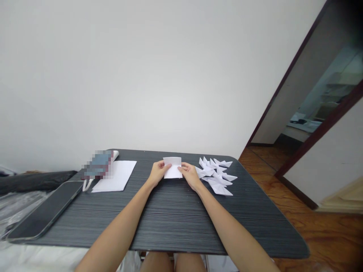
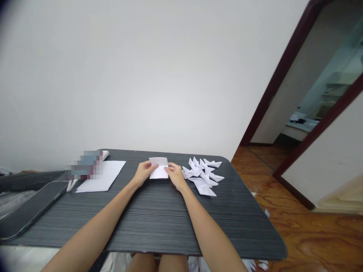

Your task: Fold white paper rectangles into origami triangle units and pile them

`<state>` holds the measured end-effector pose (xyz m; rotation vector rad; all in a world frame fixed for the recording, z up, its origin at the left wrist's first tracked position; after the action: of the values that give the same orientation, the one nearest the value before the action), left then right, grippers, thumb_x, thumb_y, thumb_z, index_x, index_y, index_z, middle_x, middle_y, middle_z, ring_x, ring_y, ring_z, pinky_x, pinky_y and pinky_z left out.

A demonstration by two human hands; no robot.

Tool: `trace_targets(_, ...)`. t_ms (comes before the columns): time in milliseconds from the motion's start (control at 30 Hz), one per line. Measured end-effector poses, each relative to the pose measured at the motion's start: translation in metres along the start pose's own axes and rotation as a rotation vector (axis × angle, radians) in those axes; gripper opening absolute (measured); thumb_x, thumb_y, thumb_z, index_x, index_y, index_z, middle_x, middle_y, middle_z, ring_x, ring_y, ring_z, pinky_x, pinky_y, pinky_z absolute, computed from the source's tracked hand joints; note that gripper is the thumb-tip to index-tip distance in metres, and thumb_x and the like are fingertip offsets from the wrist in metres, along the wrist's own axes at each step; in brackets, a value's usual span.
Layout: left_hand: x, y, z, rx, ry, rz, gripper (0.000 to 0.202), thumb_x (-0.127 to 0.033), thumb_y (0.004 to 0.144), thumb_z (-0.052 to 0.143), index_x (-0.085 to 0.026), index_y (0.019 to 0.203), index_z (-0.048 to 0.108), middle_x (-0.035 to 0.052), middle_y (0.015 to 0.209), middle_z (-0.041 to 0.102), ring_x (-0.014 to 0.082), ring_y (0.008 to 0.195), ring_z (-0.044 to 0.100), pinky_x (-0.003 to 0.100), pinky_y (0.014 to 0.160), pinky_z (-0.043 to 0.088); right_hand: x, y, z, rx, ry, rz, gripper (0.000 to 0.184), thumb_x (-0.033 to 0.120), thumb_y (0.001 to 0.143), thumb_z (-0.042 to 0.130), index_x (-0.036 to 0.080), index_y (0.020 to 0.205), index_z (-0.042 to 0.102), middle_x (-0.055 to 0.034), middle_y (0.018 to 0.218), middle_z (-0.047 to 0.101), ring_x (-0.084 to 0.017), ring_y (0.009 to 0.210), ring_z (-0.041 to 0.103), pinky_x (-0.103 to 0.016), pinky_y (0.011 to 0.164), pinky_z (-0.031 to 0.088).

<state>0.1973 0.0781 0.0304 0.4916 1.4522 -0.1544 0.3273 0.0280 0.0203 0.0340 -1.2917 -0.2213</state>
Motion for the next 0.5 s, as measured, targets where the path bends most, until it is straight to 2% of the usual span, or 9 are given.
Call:
trace_targets(100,-0.003,-0.003,0.006,0.088,0.041,-0.033,0.037,-0.036,0.063,0.060,-0.008,0.087,0.060,0.0022,0.056,0.061,0.0097,0.043,0.052,0.019,0.039,0.036,0.000,0.002,-0.009,-0.088,-0.031,-0.014,0.028,0.032,0.059,0.064,0.013,0.079,0.059,-0.0003,0.054,0.060,-0.011,0.044,0.051,-0.023,0.042,0.040)
trace_targets(167,-0.006,-0.006,0.008,0.141,0.059,-0.063,0.037,-0.036,0.065,0.059,-0.008,0.090,0.059,-0.0015,0.045,0.054,0.0067,0.031,0.043,0.017,0.030,0.025,0.001,0.002,-0.010,-0.079,-0.009,-0.028,0.026,0.030,0.060,0.063,0.013,0.079,0.061,-0.0001,0.053,0.059,-0.010,0.041,0.049,-0.022,0.037,0.038)
trace_targets(267,-0.011,-0.007,0.007,0.149,0.014,-0.055,0.032,-0.030,0.065,0.058,-0.010,0.091,0.059,-0.0026,0.044,0.052,0.0051,0.030,0.041,0.015,0.029,0.021,0.006,0.000,-0.005,0.010,0.080,-0.030,0.022,0.026,0.060,0.062,0.014,0.078,0.063,-0.0017,0.060,0.061,-0.011,0.046,0.051,-0.022,0.040,0.041)
trace_targets(367,-0.015,-0.006,0.003,0.161,-0.081,-0.054,0.021,-0.022,0.064,0.056,-0.009,0.080,0.061,-0.0025,0.040,0.051,0.0041,0.029,0.039,0.015,0.030,0.021,0.011,-0.002,0.000,0.052,0.164,-0.032,0.012,0.022,0.059,0.061,0.015,0.067,0.064,-0.0017,0.062,0.062,-0.012,0.051,0.053,-0.023,0.045,0.044)
trace_targets(500,-0.015,-0.005,0.002,0.250,-0.214,-0.081,0.017,-0.019,0.063,0.051,-0.007,0.069,0.061,0.0023,0.043,0.054,0.0093,0.035,0.048,0.019,0.034,0.030,0.012,-0.001,-0.002,0.056,0.133,-0.044,0.008,0.018,0.060,0.057,0.016,0.063,0.064,-0.0009,0.062,0.061,-0.011,0.055,0.053,-0.022,0.048,0.042)
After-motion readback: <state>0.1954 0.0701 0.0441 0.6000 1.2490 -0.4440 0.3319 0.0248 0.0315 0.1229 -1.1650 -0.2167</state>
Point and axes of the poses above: each hand's wrist, its own y-axis towards the middle knuckle, its own z-axis out of the palm, x = y × z, the point moved 4 cm from there along y, towards the middle knuckle
